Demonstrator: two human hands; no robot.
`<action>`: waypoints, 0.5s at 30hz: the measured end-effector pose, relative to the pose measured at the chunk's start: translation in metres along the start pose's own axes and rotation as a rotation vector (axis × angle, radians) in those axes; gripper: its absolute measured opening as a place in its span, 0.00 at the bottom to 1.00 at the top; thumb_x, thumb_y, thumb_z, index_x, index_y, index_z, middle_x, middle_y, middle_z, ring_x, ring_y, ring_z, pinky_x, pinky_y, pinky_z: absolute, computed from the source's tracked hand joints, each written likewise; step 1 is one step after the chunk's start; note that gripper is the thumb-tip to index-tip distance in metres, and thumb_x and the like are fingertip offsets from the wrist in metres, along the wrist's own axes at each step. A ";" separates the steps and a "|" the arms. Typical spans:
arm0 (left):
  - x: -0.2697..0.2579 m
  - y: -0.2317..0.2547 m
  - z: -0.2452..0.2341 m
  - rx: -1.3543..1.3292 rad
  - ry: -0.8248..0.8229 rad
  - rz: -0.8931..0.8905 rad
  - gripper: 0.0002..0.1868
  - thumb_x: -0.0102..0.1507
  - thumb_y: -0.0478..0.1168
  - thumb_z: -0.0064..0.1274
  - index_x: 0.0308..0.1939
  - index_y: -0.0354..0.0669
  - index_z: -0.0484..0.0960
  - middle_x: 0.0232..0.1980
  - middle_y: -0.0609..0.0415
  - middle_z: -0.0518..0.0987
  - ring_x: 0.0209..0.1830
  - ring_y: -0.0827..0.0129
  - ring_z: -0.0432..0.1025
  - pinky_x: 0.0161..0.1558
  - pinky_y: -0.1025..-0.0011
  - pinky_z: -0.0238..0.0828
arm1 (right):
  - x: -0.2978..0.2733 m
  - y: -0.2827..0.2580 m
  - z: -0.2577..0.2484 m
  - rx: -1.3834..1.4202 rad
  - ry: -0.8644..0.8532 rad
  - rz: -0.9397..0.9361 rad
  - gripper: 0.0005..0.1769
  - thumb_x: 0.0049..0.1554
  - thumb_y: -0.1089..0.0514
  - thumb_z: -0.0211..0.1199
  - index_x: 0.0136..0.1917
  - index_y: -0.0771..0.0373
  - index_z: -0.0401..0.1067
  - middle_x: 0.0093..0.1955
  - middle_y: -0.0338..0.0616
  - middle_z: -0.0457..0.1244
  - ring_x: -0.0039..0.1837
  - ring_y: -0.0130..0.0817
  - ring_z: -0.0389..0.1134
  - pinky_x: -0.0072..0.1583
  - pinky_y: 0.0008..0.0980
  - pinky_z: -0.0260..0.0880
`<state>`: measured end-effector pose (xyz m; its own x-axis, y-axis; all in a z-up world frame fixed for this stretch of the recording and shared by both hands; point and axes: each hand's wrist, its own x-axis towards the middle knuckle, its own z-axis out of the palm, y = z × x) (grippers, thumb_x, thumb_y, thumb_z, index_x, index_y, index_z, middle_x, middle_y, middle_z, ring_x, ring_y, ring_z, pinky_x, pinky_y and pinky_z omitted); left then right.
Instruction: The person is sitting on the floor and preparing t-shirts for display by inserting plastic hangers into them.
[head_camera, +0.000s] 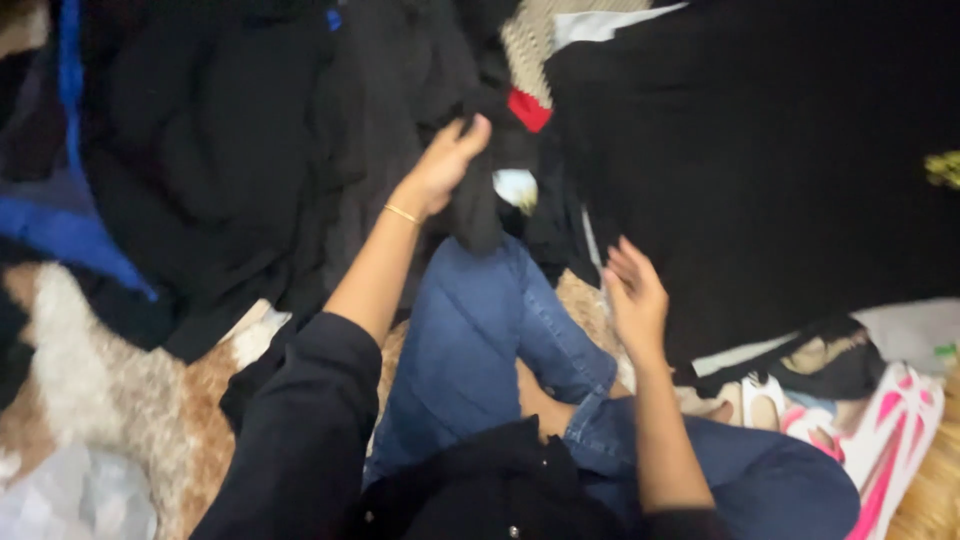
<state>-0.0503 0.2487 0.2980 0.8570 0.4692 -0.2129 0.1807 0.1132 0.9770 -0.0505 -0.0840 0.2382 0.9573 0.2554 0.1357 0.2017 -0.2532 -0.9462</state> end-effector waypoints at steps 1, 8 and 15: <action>-0.014 0.017 0.028 -0.038 -0.155 -0.026 0.59 0.61 0.74 0.56 0.76 0.29 0.56 0.76 0.27 0.58 0.78 0.37 0.54 0.71 0.38 0.57 | 0.012 -0.006 0.009 0.095 -0.052 -0.047 0.41 0.61 0.73 0.60 0.83 0.62 0.49 0.72 0.76 0.56 0.69 0.74 0.60 0.66 0.61 0.65; -0.036 -0.028 0.130 -0.097 -0.844 -0.185 0.32 0.62 0.59 0.64 0.60 0.41 0.81 0.53 0.41 0.83 0.50 0.58 0.80 0.44 0.57 0.83 | 0.056 0.005 -0.032 0.173 0.139 0.092 0.45 0.58 0.74 0.61 0.76 0.42 0.44 0.72 0.60 0.38 0.63 0.77 0.51 0.60 0.65 0.58; 0.003 0.026 0.107 0.125 -0.787 0.136 0.13 0.71 0.50 0.52 0.46 0.46 0.84 0.36 0.56 0.83 0.32 0.75 0.77 0.32 0.74 0.79 | 0.031 0.045 -0.229 0.211 0.397 0.374 0.12 0.62 0.64 0.55 0.47 0.45 0.72 0.37 0.35 0.62 0.36 0.27 0.66 0.35 0.18 0.61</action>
<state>0.0082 0.1595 0.3236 0.9555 -0.2873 -0.0665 0.0631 -0.0211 0.9978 0.0354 -0.3015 0.2673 0.9681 -0.1948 -0.1577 -0.1717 -0.0567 -0.9835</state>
